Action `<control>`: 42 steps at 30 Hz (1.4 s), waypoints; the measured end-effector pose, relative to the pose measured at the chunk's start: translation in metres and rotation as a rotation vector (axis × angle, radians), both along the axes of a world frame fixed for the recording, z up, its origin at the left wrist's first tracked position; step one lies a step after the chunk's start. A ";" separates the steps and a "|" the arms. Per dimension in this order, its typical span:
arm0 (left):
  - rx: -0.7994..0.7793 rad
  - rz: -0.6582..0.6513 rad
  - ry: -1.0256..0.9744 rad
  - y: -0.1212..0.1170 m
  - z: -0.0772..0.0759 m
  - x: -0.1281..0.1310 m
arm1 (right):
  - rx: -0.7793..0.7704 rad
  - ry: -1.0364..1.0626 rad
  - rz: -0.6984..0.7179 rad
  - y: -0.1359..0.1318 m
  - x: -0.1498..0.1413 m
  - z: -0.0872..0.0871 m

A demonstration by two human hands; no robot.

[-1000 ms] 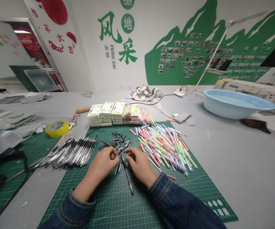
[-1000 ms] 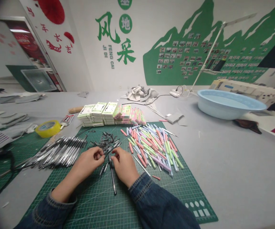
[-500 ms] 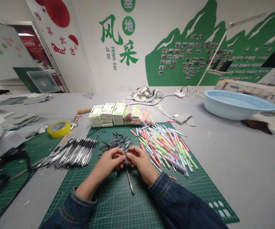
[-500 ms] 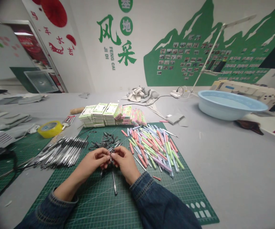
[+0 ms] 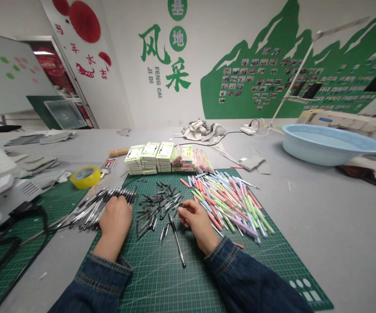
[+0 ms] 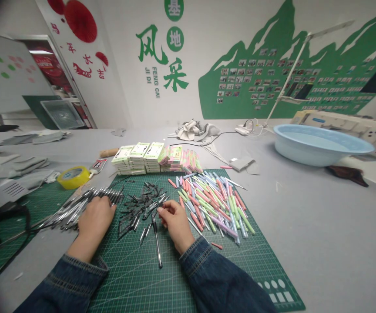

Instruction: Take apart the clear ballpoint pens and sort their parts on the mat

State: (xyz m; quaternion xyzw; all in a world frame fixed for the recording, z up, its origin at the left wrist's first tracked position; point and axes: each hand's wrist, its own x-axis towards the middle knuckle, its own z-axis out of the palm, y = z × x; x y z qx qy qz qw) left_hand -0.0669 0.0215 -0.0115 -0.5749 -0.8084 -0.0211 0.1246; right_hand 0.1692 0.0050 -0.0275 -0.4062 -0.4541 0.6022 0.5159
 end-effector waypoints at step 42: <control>-0.476 -0.574 -1.470 -0.027 0.016 0.078 | -0.076 0.336 -0.106 0.006 0.016 0.010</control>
